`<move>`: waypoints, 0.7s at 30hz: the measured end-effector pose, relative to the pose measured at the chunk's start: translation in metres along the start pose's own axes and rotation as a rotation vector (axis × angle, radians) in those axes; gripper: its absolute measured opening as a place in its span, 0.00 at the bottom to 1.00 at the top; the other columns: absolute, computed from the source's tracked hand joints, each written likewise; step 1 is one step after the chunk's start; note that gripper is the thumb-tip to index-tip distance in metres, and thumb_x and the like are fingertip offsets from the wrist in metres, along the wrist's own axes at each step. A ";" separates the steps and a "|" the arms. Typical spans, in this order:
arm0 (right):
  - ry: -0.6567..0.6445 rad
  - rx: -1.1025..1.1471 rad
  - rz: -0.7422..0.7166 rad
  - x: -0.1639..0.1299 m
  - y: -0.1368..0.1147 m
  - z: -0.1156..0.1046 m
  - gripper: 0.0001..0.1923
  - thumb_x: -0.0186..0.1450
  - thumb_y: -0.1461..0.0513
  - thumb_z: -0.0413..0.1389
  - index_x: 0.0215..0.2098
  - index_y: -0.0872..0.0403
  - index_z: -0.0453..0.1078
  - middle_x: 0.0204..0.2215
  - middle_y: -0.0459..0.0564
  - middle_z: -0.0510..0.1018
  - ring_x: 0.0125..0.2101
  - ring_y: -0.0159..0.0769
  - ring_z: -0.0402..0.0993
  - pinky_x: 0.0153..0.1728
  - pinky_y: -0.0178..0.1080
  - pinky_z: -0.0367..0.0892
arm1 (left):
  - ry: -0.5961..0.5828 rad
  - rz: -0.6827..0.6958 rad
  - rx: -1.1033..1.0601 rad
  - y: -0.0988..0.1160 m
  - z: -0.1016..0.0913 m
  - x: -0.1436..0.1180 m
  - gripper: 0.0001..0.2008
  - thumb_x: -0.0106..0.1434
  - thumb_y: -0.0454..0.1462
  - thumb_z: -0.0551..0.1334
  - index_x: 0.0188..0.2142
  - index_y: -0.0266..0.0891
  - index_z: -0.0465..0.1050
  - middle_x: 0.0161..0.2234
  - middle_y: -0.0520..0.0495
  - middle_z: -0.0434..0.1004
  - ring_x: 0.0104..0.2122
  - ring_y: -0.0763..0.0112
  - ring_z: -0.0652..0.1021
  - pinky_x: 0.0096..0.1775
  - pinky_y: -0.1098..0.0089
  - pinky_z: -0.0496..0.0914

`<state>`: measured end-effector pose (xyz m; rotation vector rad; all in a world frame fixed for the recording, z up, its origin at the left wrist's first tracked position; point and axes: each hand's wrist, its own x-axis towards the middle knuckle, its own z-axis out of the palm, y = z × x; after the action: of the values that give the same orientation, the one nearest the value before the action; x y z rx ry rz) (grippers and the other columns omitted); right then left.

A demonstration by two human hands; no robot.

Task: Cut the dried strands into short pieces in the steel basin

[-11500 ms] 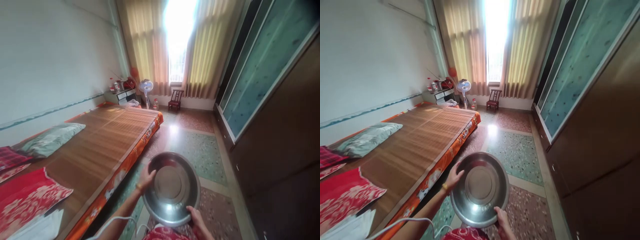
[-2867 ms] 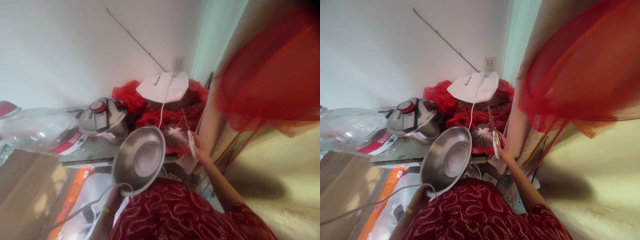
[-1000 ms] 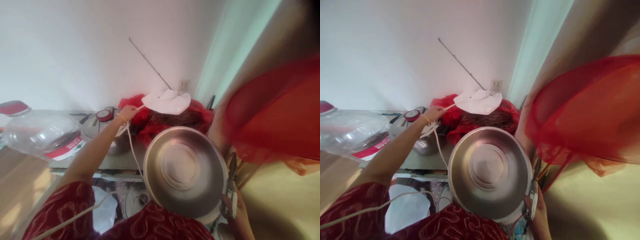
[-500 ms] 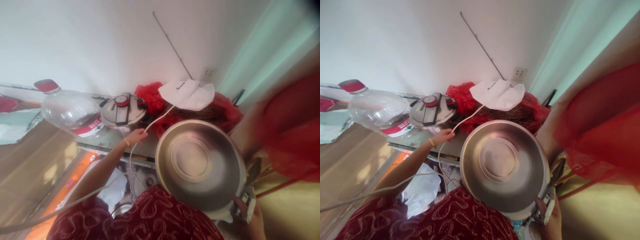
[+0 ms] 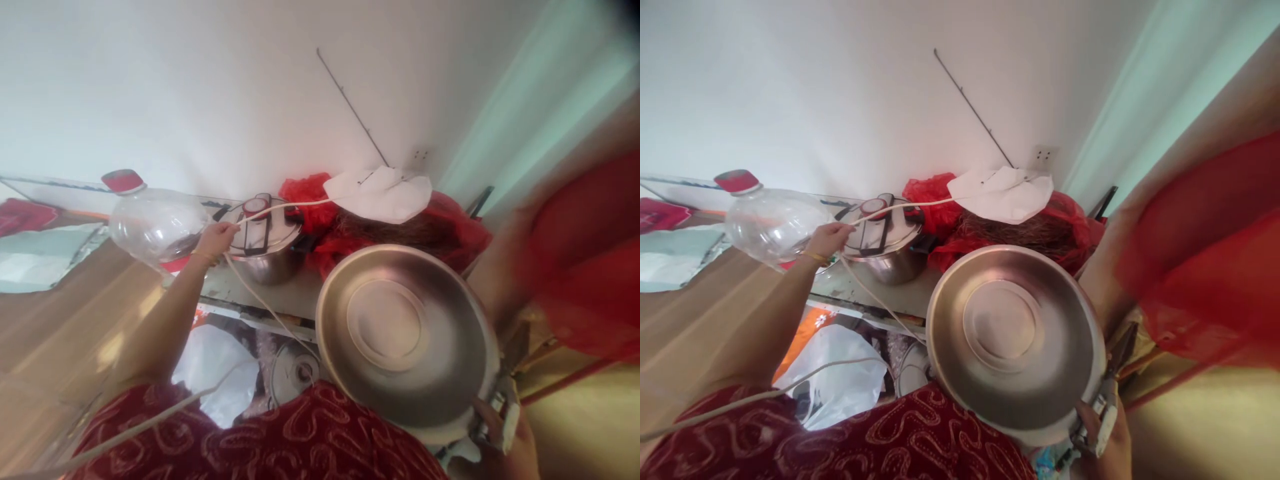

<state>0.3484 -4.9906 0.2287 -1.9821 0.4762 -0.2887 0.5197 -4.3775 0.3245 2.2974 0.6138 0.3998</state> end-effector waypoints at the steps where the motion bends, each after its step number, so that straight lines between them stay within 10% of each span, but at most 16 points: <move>1: 0.006 0.008 0.004 -0.001 -0.004 0.002 0.31 0.49 0.55 0.62 0.52 0.49 0.72 0.39 0.54 0.75 0.41 0.53 0.72 0.38 0.49 0.68 | 0.022 -0.017 0.050 0.000 0.003 0.005 0.18 0.61 0.46 0.55 0.36 0.35 0.75 0.22 0.51 0.70 0.25 0.69 0.71 0.33 0.68 0.66; 6: 0.040 0.077 -0.017 -0.009 -0.018 0.017 0.34 0.48 0.55 0.62 0.55 0.50 0.70 0.42 0.52 0.76 0.41 0.49 0.74 0.39 0.44 0.70 | 0.161 -0.037 0.285 -0.008 0.023 0.014 0.18 0.61 0.46 0.57 0.42 0.37 0.76 0.38 0.40 0.77 0.40 0.56 0.76 0.43 0.62 0.68; 13: 0.033 0.109 0.013 -0.006 -0.010 0.024 0.32 0.52 0.53 0.60 0.55 0.52 0.69 0.38 0.51 0.76 0.38 0.45 0.74 0.36 0.41 0.69 | 0.070 0.120 0.398 0.000 0.032 -0.019 0.19 0.62 0.41 0.56 0.50 0.38 0.74 0.44 0.37 0.75 0.46 0.55 0.74 0.48 0.60 0.67; 21: 0.062 0.101 -0.039 0.001 0.003 0.024 0.29 0.50 0.54 0.61 0.50 0.51 0.72 0.37 0.51 0.75 0.40 0.48 0.73 0.37 0.43 0.70 | 0.072 0.476 0.685 0.056 0.066 -0.006 0.16 0.67 0.37 0.50 0.41 0.35 0.76 0.43 0.32 0.75 0.51 0.48 0.68 0.52 0.51 0.56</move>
<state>0.3584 -4.9725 0.2156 -1.8902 0.4540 -0.3928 0.5620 -4.4533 0.3180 3.1103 0.2390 0.5578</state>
